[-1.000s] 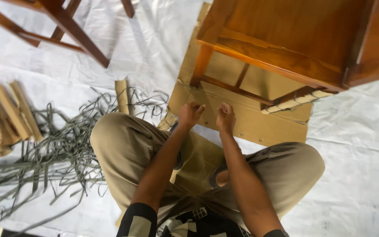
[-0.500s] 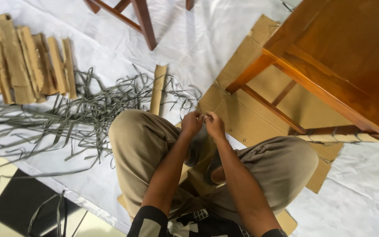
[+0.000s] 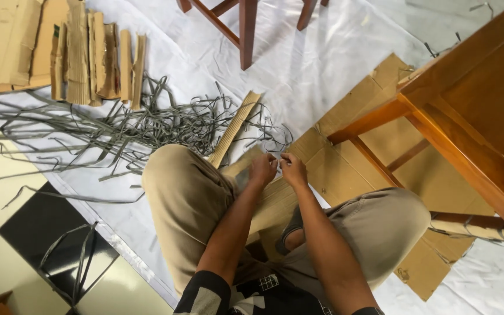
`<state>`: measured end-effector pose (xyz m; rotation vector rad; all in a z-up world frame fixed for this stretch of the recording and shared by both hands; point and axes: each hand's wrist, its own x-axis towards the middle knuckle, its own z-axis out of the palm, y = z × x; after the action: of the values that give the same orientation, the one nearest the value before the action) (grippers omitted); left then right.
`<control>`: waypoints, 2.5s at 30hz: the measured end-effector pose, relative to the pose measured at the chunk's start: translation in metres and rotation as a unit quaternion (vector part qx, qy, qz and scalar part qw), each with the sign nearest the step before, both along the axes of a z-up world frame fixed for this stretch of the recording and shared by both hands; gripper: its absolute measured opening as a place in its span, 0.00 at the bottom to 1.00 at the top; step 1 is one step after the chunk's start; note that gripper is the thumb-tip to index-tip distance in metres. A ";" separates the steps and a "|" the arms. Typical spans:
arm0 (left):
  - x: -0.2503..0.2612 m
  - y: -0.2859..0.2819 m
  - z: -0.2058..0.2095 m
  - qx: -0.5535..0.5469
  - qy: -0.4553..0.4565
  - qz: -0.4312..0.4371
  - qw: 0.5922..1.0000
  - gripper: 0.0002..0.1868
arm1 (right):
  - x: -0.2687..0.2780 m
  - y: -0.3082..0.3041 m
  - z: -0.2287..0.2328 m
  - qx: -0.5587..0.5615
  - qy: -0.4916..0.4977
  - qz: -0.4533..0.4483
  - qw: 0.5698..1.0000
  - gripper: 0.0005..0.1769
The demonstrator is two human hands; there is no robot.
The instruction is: Wrapping the legs of a wooden chair with cardboard and plastic strips for protection.
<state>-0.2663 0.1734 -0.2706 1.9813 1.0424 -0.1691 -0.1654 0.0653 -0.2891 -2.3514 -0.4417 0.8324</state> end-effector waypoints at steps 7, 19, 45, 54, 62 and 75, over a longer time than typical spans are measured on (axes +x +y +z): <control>-0.030 0.021 0.006 0.050 -0.024 0.017 0.998 0.14 | -0.028 0.023 0.027 0.030 0.014 0.039 0.999 0.21; -0.043 0.124 0.022 0.076 0.015 -0.015 0.997 0.15 | -0.054 0.043 0.008 0.019 0.056 0.097 0.993 0.23; -0.104 0.091 -0.081 0.175 -0.055 0.078 0.980 0.11 | -0.058 0.011 -0.005 0.000 0.049 0.145 0.988 0.24; -0.065 0.096 -0.013 0.029 -0.219 0.207 0.953 0.09 | -0.059 0.021 0.001 0.040 0.076 0.127 0.988 0.25; -0.024 0.083 0.074 -0.061 -0.441 0.192 0.875 0.12 | -0.077 0.054 0.059 0.087 0.170 0.098 0.977 0.47; -0.013 0.091 0.110 -0.159 -0.533 0.402 0.728 0.17 | -0.098 0.067 0.059 0.202 0.285 0.106 0.931 0.31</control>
<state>-0.2797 0.2647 -0.1611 0.8447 0.8542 1.0778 -0.2638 0.1325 -0.2306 -1.6079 -0.5556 1.3274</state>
